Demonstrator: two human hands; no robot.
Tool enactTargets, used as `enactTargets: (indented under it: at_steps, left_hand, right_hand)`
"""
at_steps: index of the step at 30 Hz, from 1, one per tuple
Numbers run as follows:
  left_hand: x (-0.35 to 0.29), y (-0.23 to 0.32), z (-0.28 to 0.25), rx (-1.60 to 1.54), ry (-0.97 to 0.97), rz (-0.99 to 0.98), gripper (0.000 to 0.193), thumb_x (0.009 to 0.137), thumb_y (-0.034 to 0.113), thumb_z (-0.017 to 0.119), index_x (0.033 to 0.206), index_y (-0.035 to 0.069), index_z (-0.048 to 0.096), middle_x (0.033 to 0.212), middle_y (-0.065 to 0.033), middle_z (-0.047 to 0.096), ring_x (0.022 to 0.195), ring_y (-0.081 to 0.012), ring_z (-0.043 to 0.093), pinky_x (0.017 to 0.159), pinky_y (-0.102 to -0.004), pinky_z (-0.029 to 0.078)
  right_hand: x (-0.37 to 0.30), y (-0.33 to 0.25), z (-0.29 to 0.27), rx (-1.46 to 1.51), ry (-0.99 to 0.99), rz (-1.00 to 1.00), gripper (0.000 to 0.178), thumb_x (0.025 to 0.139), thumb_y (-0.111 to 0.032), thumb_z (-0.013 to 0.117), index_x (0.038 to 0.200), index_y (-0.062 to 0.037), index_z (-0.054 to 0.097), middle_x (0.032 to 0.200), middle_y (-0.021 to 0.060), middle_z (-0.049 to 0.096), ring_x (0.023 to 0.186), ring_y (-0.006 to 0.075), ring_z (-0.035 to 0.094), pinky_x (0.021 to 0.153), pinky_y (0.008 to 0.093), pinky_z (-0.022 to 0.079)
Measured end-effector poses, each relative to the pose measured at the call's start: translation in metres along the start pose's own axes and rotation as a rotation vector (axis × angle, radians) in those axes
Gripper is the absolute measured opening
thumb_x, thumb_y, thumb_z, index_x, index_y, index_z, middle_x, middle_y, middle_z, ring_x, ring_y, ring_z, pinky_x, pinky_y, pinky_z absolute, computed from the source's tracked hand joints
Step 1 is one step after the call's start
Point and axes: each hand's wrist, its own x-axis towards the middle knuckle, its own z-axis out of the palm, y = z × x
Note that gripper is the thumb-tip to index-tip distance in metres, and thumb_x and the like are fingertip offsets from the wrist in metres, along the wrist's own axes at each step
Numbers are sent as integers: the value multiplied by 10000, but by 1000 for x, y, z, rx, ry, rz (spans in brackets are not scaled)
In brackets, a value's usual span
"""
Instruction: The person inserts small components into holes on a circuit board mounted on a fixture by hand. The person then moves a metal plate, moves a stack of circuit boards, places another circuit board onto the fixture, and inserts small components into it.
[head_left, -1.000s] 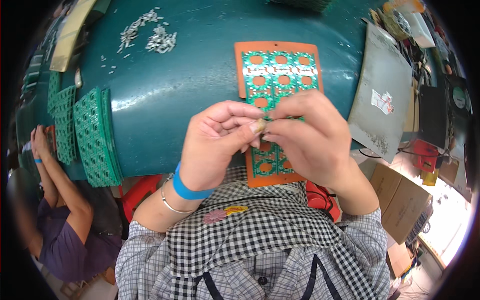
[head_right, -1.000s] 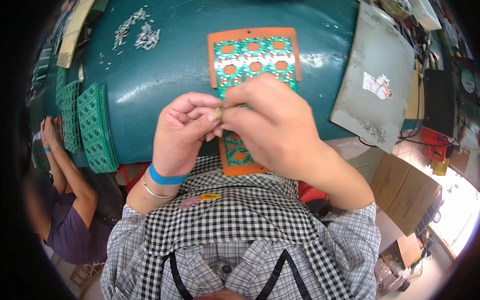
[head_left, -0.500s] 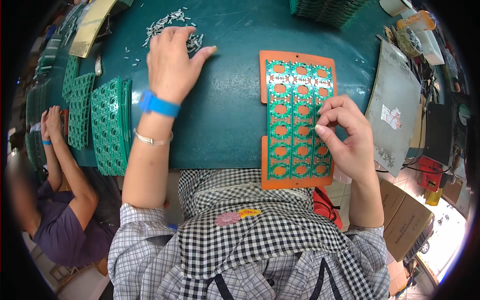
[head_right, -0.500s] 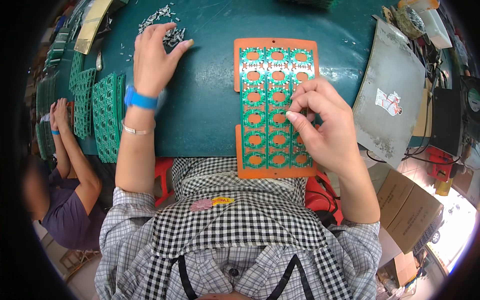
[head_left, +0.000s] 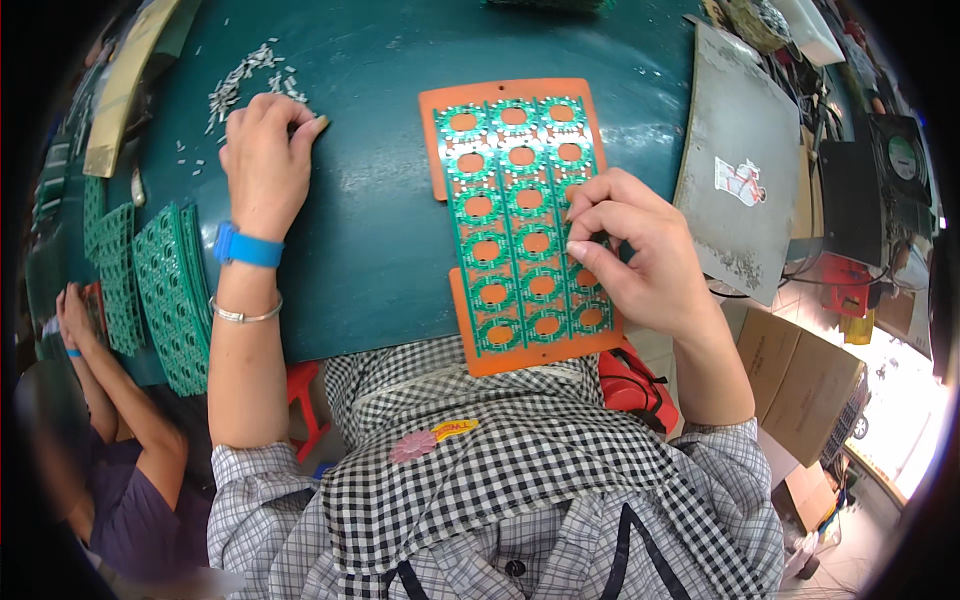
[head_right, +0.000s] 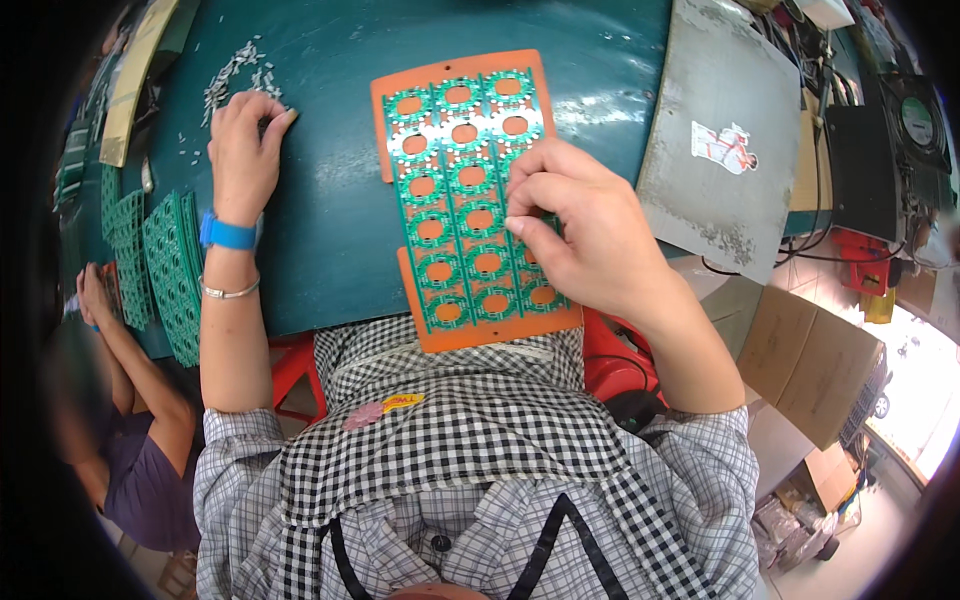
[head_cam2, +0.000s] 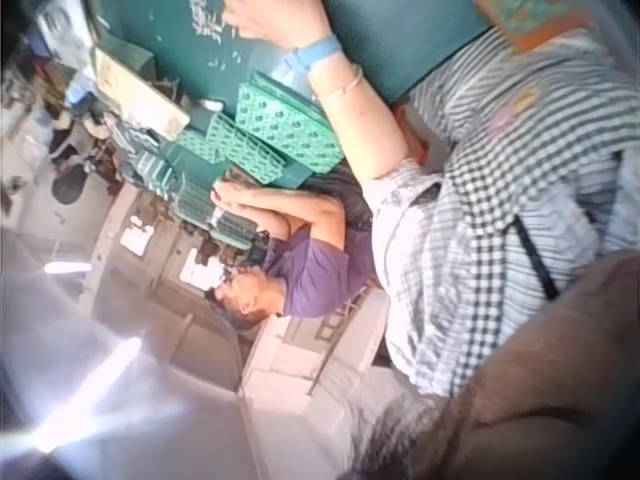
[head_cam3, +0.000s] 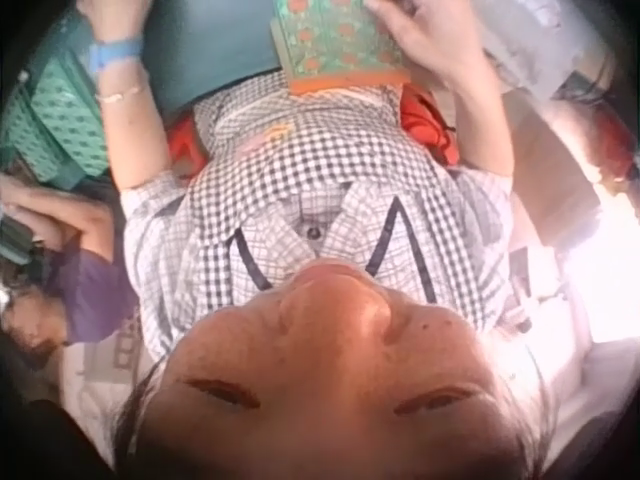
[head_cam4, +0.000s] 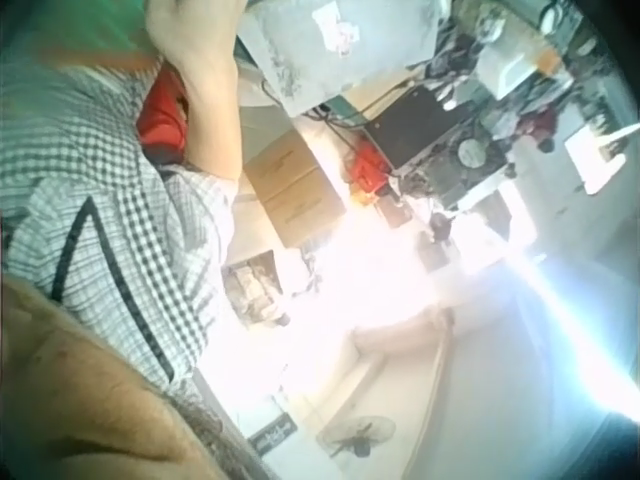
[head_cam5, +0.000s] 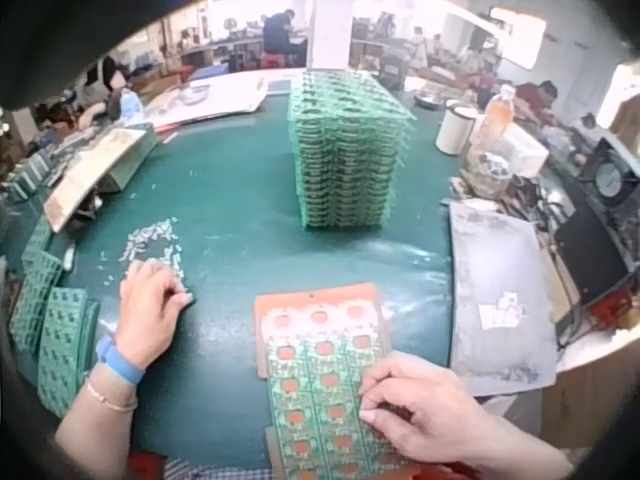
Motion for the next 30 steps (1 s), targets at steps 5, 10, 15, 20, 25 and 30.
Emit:
enactTargets:
  at_steps: [5,10,15,20,25,30]
  left_hand:
    - [-11,17,-22,-218,16,-43,60,905,66,660,903,24,616,896,-34,648,842,-162,599,767,-295,479]
    - [-28,41,-31,-594,-28,-189,75,891,50,679,941,7,642,786,-52,669,728,-105,622,702,-244,498]
    - [-42,68,-44,-751,-122,-175,115,900,22,659,995,-12,714,859,-62,688,796,-109,625,743,-252,500]
    - [-57,80,-44,-950,-188,-203,117,902,2,655,1003,-14,711,867,-50,688,798,-106,625,745,-239,493]
    - [-65,83,-43,-1024,-272,-210,126,926,0,639,1036,-28,692,912,-44,676,840,-99,626,774,-229,493]
    - [-68,88,-44,-1072,-262,-247,121,908,-7,651,1018,-24,699,897,-58,687,825,-106,637,762,-232,500]
  right_hand:
    - [-2,1,4,-29,20,-53,141,726,55,712,780,-14,602,915,66,592,868,252,595,746,346,490]
    - [-1,0,5,-94,0,-146,159,690,66,717,771,-17,608,903,62,598,862,259,580,737,354,485]
    - [-3,1,11,-68,7,-177,163,678,74,714,766,-12,607,884,65,597,860,262,577,736,359,484]
    - [-2,2,13,-73,5,-189,167,675,75,715,766,-12,607,880,64,596,852,262,575,734,361,482]
    - [-3,3,14,-83,17,-191,166,682,72,719,770,-16,609,878,61,596,851,262,576,734,359,482]
    - [-4,3,17,-97,22,-199,168,681,68,721,766,-19,604,886,60,595,855,262,578,737,359,480]
